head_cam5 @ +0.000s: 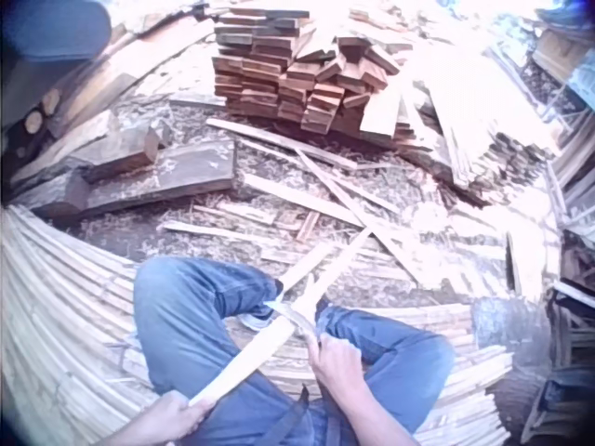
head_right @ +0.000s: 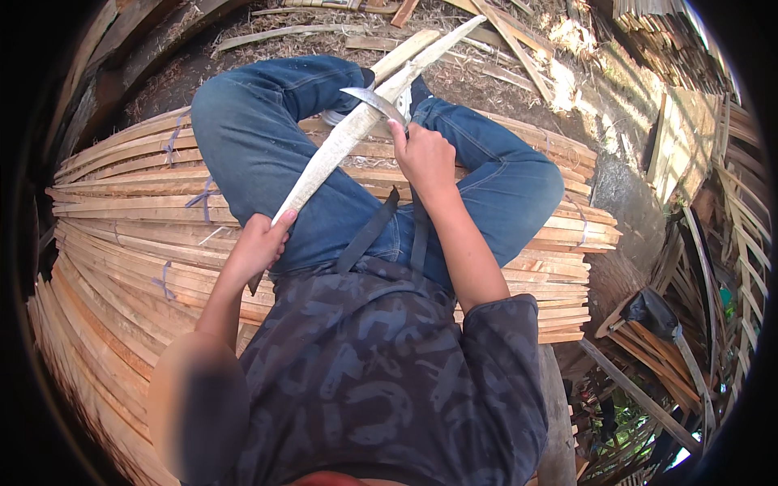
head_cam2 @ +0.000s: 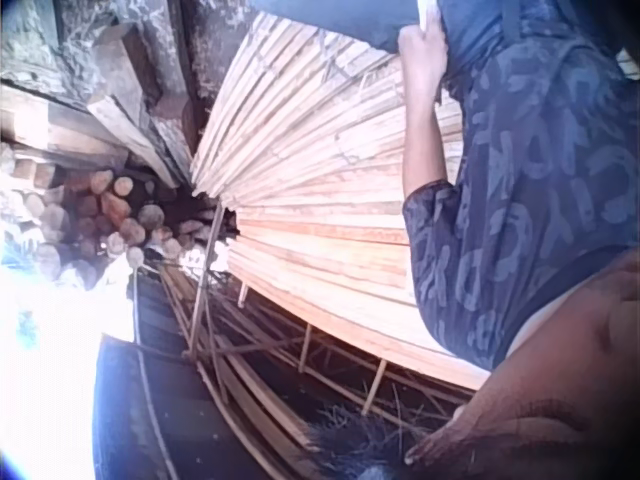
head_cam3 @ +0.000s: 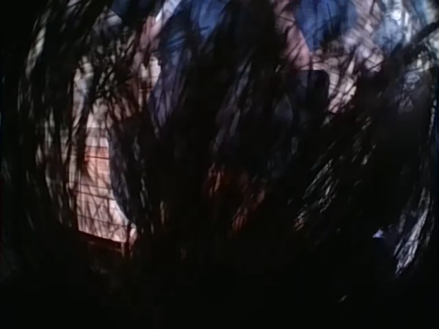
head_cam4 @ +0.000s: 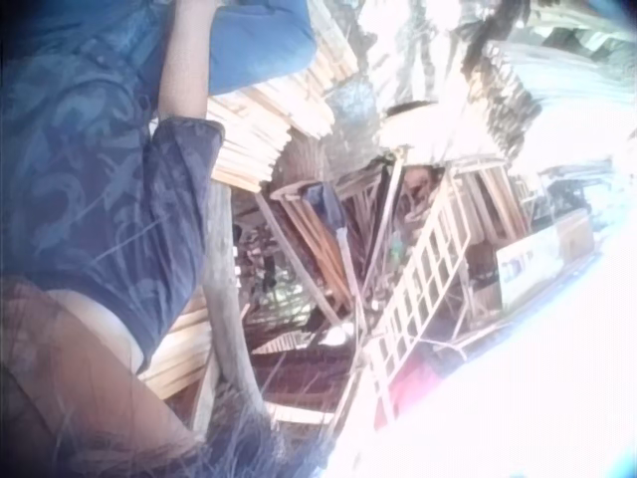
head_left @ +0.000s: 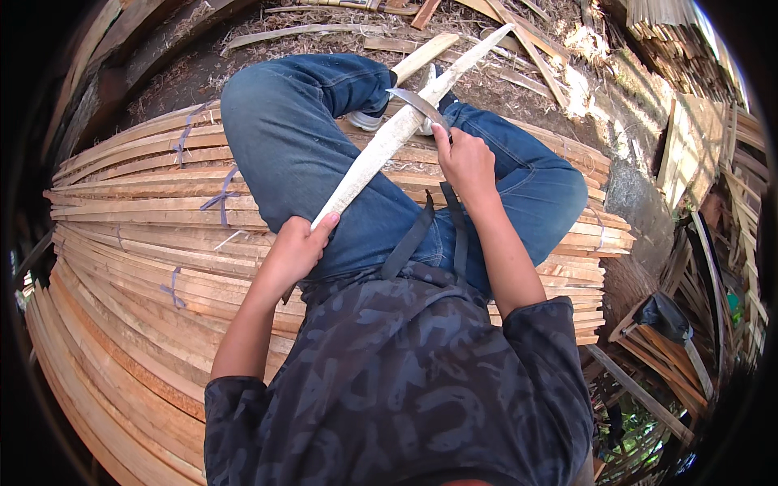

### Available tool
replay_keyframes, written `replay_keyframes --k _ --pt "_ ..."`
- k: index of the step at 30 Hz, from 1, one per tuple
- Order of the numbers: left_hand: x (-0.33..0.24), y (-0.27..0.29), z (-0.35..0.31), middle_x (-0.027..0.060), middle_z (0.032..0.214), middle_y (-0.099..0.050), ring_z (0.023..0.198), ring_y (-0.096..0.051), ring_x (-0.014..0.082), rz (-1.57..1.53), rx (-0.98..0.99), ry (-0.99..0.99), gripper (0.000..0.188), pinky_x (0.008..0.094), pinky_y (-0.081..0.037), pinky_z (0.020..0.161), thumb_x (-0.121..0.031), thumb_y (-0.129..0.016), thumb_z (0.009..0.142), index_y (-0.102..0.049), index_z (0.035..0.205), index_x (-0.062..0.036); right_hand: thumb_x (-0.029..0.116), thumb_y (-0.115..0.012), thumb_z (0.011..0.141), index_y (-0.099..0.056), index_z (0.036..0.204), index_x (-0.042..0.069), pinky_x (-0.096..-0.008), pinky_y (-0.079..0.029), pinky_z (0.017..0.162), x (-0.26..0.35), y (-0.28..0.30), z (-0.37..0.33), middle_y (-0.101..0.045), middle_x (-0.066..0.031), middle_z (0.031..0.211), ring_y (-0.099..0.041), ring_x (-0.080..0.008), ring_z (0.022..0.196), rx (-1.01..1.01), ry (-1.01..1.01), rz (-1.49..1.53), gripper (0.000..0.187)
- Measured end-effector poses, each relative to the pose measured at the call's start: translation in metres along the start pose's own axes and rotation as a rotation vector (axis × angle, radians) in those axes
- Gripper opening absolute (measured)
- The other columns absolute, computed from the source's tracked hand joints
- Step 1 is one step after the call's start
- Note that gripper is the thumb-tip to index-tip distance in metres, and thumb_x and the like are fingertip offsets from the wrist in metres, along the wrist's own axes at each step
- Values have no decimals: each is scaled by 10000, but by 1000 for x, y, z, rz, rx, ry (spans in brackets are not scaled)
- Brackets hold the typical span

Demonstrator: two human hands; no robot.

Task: The person sits cross-legged on a pile of wooden planks and uses a knife to shave thin strips from a long piece of wood held between their legs. They repeatedly scrape the blade along the wood to remove bark and smooth the surface.

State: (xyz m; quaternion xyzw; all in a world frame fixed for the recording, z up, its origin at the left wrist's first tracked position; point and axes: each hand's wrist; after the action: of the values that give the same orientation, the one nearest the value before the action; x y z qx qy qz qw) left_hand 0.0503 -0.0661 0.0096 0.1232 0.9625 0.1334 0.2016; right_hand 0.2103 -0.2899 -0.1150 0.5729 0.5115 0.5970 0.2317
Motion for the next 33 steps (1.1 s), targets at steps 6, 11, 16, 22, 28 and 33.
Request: replay_keyframes --k 6,11,16,22,28,33 --pt "15 -6 4 9 501 -471 444 -471 96 81 -91 -71 562 271 -372 421 -433 -535 953 -516 581 -13 468 -457 950 -630 688 2 -461 -504 507 1 11 9 -605 -245 596 -625 -382 543 102 18 98 563" --pt "12 -18 -4 269 489 -455 432 -531 354 289 -305 -229 619 438 -400 467 -390 -565 936 -541 590 123 495 -410 976 -500 631 -18 -399 -435 469 -1 13 11 -477 -162 496 -506 -274 431 767 -479 1103 625" --pt "13 -19 -2 291 516 -467 459 -542 398 294 -296 -221 612 453 -405 479 -382 -573 932 -545 591 126 467 -487 940 -588 639 6 -467 -459 469 22 11 -7 -551 -224 519 -556 -371 439 125 -47 424 560" --pt "21 -10 11 250 493 -455 438 -518 318 218 -251 -179 632 435 -401 486 -412 -532 948 -555 607 120 499 -500 919 -620 652 50 -456 -492 478 -10 -5 8 -584 -183 525 -619 -371 511 -41 103 -52 536" --pt "14 -5 16 170 470 -464 436 -484 232 182 -184 -156 612 398 -398 493 -412 -529 951 -563 621 103 512 -480 927 -641 693 47 -457 -500 507 31 1 3 -602 -184 558 -628 -382 552 14 100 -12 544" --pt "12 -5 16 162 469 -484 441 -493 226 122 -143 -123 601 382 -413 501 -415 -537 945 -575 626 93 524 -467 929 -663 741 41 -462 -500 530 -10 -19 17 -610 -208 592 -634 -391 602 11 18 -20 555"
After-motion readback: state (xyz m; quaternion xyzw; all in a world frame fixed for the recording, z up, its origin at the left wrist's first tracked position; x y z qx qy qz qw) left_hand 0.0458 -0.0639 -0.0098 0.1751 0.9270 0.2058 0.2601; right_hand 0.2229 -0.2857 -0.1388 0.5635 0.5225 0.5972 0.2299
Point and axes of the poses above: each hand's wrist, its own z-axis towards the middle knuckle, its own y-axis out of the back of the hand, x = y × z
